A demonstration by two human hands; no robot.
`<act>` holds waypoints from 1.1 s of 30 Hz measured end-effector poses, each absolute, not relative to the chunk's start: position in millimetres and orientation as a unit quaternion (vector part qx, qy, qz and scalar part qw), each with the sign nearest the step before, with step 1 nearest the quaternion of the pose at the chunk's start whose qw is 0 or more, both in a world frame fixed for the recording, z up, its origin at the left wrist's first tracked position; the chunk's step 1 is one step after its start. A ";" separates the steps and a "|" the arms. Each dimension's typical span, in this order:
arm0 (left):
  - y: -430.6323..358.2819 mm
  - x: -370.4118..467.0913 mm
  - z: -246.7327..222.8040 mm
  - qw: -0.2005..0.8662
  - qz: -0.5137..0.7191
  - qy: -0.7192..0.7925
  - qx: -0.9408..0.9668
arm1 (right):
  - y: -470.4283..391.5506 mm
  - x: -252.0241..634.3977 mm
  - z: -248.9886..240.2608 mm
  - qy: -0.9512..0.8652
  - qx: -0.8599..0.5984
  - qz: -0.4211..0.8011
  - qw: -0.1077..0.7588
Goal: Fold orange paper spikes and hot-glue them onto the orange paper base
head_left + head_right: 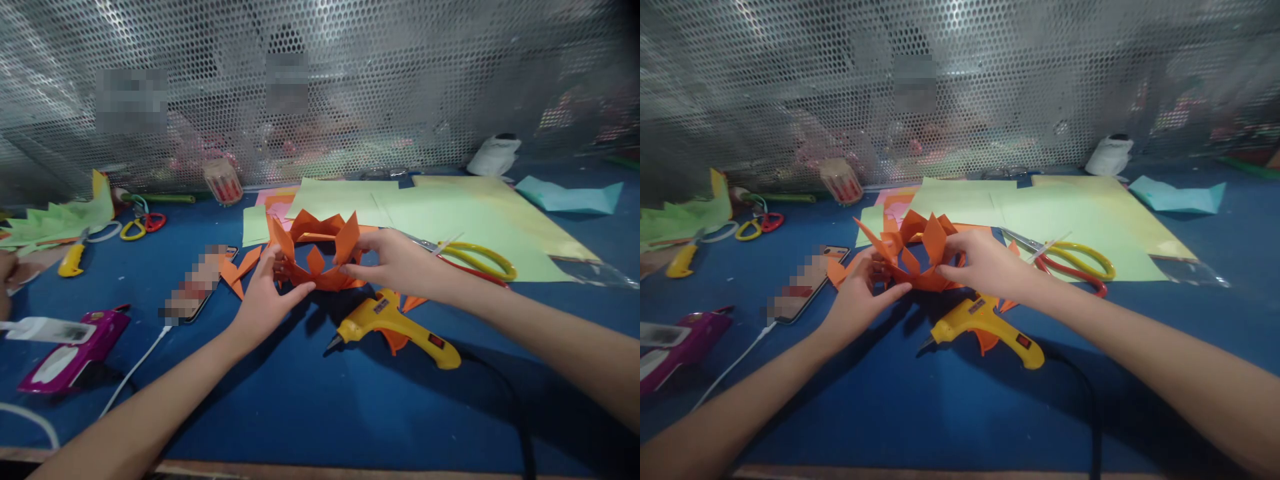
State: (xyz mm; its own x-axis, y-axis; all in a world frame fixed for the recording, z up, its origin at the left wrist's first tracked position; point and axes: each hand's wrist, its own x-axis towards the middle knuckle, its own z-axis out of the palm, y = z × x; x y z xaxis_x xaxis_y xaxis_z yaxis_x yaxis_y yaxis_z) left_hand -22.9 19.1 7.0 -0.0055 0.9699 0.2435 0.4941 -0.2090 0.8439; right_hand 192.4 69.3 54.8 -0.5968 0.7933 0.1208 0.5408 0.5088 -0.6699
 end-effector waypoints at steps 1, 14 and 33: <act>19.3 -23.2 6.7 0.279 0.431 0.561 0.649 | 69.2 192.3 55.3 -0.842 -0.400 0.295 0.209; 19.1 -23.2 7.3 0.283 0.434 0.563 0.644 | 67.8 191.4 58.0 -0.838 -0.416 0.286 0.206; 19.8 -23.4 5.9 0.282 0.438 0.555 0.648 | 68.0 191.2 55.8 -0.839 -0.420 0.282 0.201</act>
State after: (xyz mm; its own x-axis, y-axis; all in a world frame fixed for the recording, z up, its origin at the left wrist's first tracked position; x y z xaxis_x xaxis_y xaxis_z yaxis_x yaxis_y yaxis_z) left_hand -23.4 19.8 5.9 -0.0003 0.9669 0.2553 0.4725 -0.2249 0.8521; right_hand 191.2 68.0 55.8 -0.5672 0.8175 0.1002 0.5909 0.4886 -0.6419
